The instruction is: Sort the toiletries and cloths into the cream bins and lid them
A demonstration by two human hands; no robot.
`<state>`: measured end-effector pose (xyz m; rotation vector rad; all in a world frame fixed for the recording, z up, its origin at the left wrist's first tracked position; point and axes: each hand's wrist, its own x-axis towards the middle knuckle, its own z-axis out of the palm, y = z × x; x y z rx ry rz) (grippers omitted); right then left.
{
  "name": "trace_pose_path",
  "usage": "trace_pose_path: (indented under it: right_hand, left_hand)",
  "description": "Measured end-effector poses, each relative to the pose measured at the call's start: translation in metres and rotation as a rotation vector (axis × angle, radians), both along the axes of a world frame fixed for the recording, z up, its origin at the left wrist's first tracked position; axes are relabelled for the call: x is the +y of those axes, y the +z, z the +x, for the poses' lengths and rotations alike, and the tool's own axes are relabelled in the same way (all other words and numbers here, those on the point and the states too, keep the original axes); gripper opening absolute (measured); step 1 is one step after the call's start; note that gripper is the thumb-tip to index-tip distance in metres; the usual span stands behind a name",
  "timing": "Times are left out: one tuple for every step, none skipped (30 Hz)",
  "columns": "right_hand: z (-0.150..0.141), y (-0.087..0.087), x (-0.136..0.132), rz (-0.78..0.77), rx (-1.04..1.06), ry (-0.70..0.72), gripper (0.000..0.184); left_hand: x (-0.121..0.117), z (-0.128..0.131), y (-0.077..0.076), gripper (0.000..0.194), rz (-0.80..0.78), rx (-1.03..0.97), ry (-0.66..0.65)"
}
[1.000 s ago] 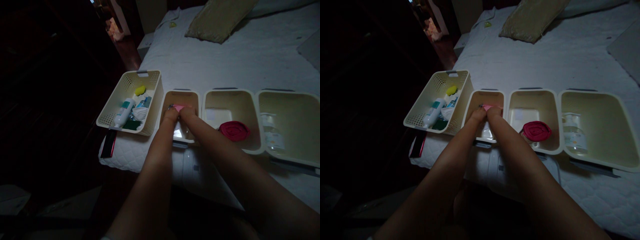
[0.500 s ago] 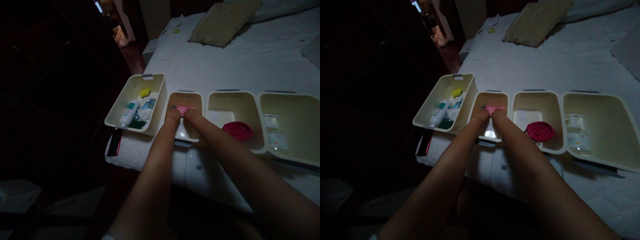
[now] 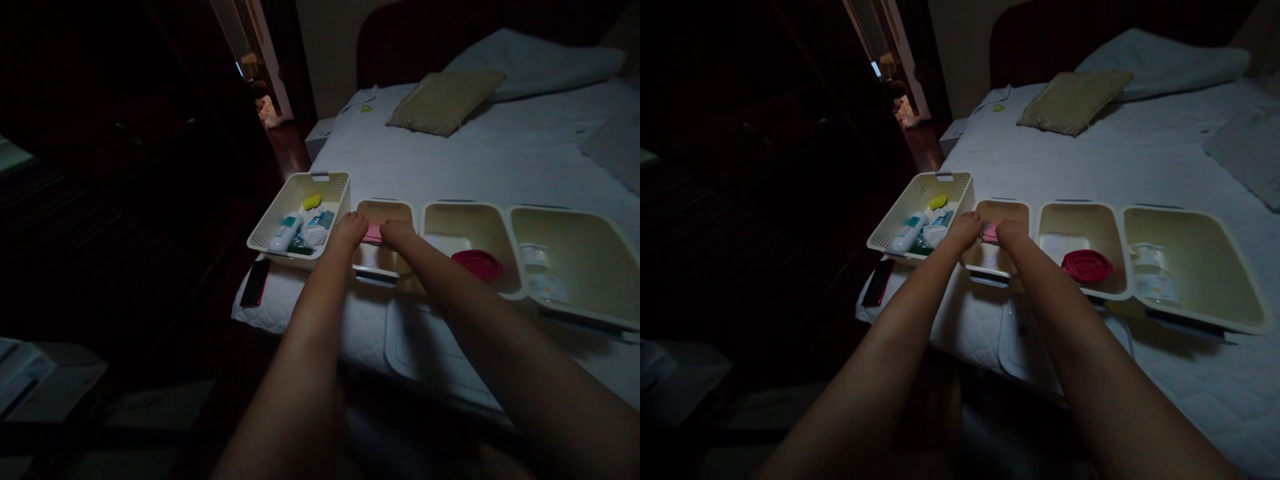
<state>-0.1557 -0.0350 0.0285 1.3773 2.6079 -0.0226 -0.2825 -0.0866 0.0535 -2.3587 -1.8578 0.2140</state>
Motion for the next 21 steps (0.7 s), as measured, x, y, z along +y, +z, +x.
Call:
trace_pose_path:
  right_hand:
    - [-0.001,0.006,-0.006,0.030,-0.004,-0.009,0.034]
    - [-0.002,0.012,-0.012,0.057,-0.004,-0.011,0.034]
    - [-0.004,0.019,-0.019,0.079,0.000,-0.005,0.033]
    - [-0.006,0.027,-0.026,0.100,0.010,0.003,0.033]
    - [-0.009,0.034,-0.034,0.118,0.021,0.011,0.032]
    - [-0.012,0.042,-0.042,0.134,0.035,0.018,0.032]
    - [-0.016,0.049,-0.051,0.146,0.049,0.024,0.032]
    - [-0.020,0.057,-0.059,0.154,0.061,0.028,0.032]
    - [-0.024,0.063,-0.066,0.157,0.072,0.036,0.032]
    - [-0.028,0.069,-0.073,0.156,0.080,0.041,0.033]
    - [-0.033,0.074,-0.080,0.151,0.086,0.044,0.033]
    - [-0.037,0.078,-0.086,0.151,0.095,0.048,0.033]
    - [-0.042,0.082,-0.091,0.150,0.104,0.051,0.034]
    - [-0.047,0.084,-0.097,0.152,0.114,0.057,0.034]
    - [-0.051,0.086,-0.102,0.156,0.127,0.073,0.035]
    - [-0.056,0.088,-0.106,0.155,0.135,0.090,0.036]
    - [-0.061,0.089,-0.111,0.157,0.143,0.109,0.037]
    - [-0.066,0.090,-0.115,0.155,0.146,0.120,0.038]
    - [-0.071,0.090,-0.118,0.150,0.144,0.126,0.039]
    - [-0.075,0.091,-0.121,0.144,0.138,0.129,0.039]
    - [-0.080,0.092,-0.123,0.133,0.127,0.130,0.039]
  left_hand:
    - [-0.007,-0.006,0.005,0.033,0.017,0.002,0.023]
    - [-0.015,-0.012,0.010,0.033,0.032,0.002,0.053]
    - [-0.022,-0.019,0.015,0.033,0.044,0.001,0.087]
    - [-0.030,-0.026,0.019,0.033,0.055,0.000,0.120]
    - [-0.038,-0.033,0.024,0.033,0.057,0.002,0.151]
    - [-0.045,-0.041,0.029,0.034,0.055,0.006,0.177]
    - [-0.053,-0.048,0.034,0.034,0.038,0.014,0.200]
    - [-0.060,-0.056,0.038,0.034,0.016,0.024,0.213]
    - [-0.067,-0.063,0.042,0.034,0.002,0.031,0.232]
    - [-0.073,-0.071,0.046,0.033,-0.001,0.036,0.250]
    - [-0.079,-0.078,0.049,0.032,0.003,0.038,0.263]
    - [-0.084,-0.084,0.052,0.032,0.009,0.040,0.276]
    - [-0.089,-0.090,0.054,0.032,0.016,0.038,0.283]
    - [-0.093,-0.096,0.055,0.032,0.020,0.034,0.287]
    - [-0.097,-0.102,0.056,0.031,0.025,0.027,0.292]
    - [-0.100,-0.107,0.057,0.031,0.028,0.019,0.298]
    - [-0.103,-0.112,0.057,0.031,0.033,0.011,0.305]
    - [-0.106,-0.116,0.058,0.032,0.040,0.002,0.312]
    - [-0.109,-0.120,0.058,0.032,0.043,-0.007,0.318]
    - [-0.111,-0.124,0.058,0.032,0.044,-0.012,0.320]
    - [-0.113,-0.127,0.057,0.033,0.042,-0.013,0.319]
